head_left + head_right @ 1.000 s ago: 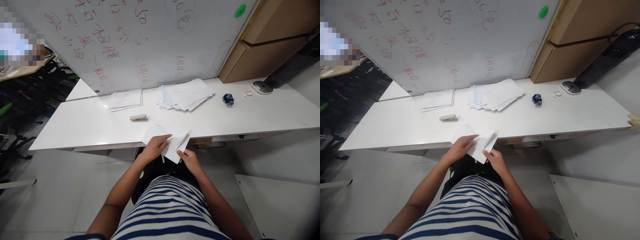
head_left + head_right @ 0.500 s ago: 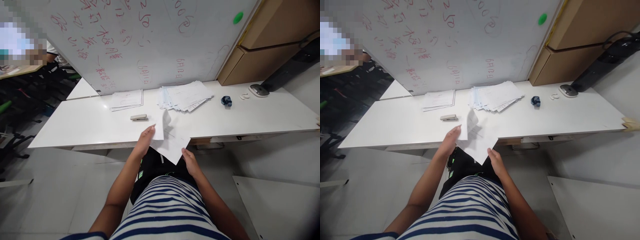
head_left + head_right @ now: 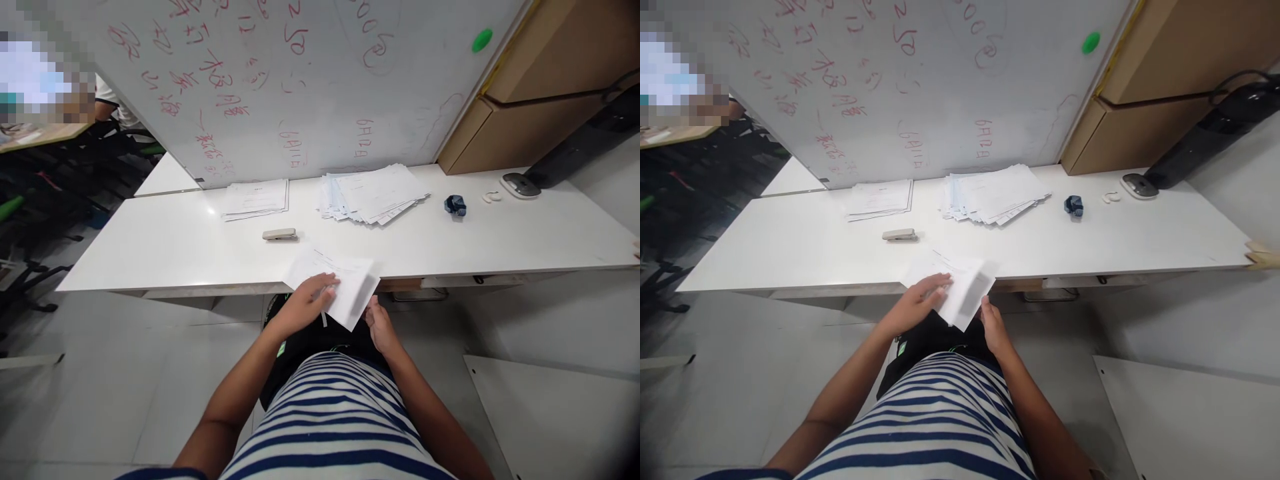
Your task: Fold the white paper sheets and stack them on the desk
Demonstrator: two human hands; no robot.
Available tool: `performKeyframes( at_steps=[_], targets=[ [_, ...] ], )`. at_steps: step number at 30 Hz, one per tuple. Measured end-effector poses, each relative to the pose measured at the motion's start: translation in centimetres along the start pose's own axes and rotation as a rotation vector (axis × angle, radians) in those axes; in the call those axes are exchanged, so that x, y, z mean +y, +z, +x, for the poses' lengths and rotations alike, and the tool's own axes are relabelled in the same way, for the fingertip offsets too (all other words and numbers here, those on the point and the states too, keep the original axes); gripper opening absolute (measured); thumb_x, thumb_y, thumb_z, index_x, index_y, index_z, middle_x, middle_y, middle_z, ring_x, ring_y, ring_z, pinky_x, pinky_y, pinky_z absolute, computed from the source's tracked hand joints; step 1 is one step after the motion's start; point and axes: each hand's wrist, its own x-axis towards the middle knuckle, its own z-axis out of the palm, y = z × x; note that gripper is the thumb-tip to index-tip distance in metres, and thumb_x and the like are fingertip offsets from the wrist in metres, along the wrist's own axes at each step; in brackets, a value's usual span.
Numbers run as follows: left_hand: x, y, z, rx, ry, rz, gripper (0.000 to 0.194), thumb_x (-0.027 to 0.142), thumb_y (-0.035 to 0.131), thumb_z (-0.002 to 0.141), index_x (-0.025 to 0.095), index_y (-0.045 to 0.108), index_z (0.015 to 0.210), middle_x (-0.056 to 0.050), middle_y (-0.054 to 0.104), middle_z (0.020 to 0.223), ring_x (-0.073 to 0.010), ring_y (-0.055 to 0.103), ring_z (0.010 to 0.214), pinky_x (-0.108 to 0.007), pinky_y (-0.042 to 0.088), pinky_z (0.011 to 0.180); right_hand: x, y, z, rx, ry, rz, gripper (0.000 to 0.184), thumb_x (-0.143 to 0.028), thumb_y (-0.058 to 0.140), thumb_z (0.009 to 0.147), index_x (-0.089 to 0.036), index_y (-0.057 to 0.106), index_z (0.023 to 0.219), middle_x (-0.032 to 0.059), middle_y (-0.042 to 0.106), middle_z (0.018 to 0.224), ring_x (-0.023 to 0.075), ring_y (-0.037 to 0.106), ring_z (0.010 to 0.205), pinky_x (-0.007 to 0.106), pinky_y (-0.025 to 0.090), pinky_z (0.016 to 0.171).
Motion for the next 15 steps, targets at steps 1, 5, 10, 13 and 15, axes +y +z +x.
performKeyframes(
  at_steps=[1, 5, 10, 13, 15],
  targets=[
    [-0.1, 0.4, -0.1, -0.032, 0.046, 0.112, 0.038, 0.046, 0.045, 0.093, 0.029, 0.062, 0.122, 0.0, 0.054, 0.137, -0.0233, 0.042, 0.133, -0.044, 0.025, 0.115, -0.1, 0.1, 0.0, -0.002, -0.004, 0.006, 0.062, -0.07, 0.047, 0.081, -0.02, 0.07, 0.107, 0.009, 0.071, 0.11, 0.0286, 0.063, 0.106, 0.04, 0.048, 0.092],
    [-1.2, 0.9, 0.2, -0.092, 0.15, 0.337, 0.038, 0.039, 0.036, 0.097, 0.029, 0.056, 0.128, 0.0, 0.05, 0.141, -0.0187, 0.035, 0.138, -0.043, 0.018, 0.117, -0.2, 0.2, 0.2, 0.04, -0.011, -0.08, 0.05, -0.058, 0.063, 0.078, -0.017, 0.069, 0.106, 0.0091, 0.072, 0.103, 0.0268, 0.066, 0.094, 0.04, 0.048, 0.088],
    [-2.4, 0.7, 0.7, -0.114, 0.173, 0.36, 0.038, 0.039, 0.035, 0.098, 0.029, 0.055, 0.128, 0.001, 0.046, 0.145, -0.0165, 0.032, 0.139, -0.041, 0.018, 0.118, 0.2, 0.5, 0.5, 0.105, -0.024, -0.188, 0.048, -0.054, 0.068, 0.074, -0.014, 0.069, 0.101, 0.0092, 0.073, 0.095, 0.0265, 0.066, 0.086, 0.039, 0.05, 0.079],
    [-2.4, 1.0, 0.5, -0.096, 0.171, 0.322, 0.037, 0.039, 0.037, 0.097, 0.029, 0.057, 0.127, 0.001, 0.046, 0.144, -0.0172, 0.032, 0.139, -0.042, 0.018, 0.118, -0.1, 1.1, 0.4, 0.125, -0.085, -0.201, 0.049, -0.053, 0.067, 0.075, -0.015, 0.067, 0.106, 0.0097, 0.073, 0.1, 0.0271, 0.066, 0.091, 0.04, 0.05, 0.082],
    [-2.2, 1.1, 0.3, -0.073, 0.169, 0.266, 0.037, 0.041, 0.039, 0.096, 0.029, 0.057, 0.127, 0.0, 0.05, 0.141, -0.0184, 0.035, 0.138, -0.043, 0.019, 0.118, -0.8, 1.4, 0.3, 0.128, -0.144, -0.238, 0.051, -0.052, 0.064, 0.077, -0.017, 0.064, 0.114, 0.0098, 0.071, 0.105, 0.0272, 0.066, 0.093, 0.04, 0.05, 0.082]
  ],
)
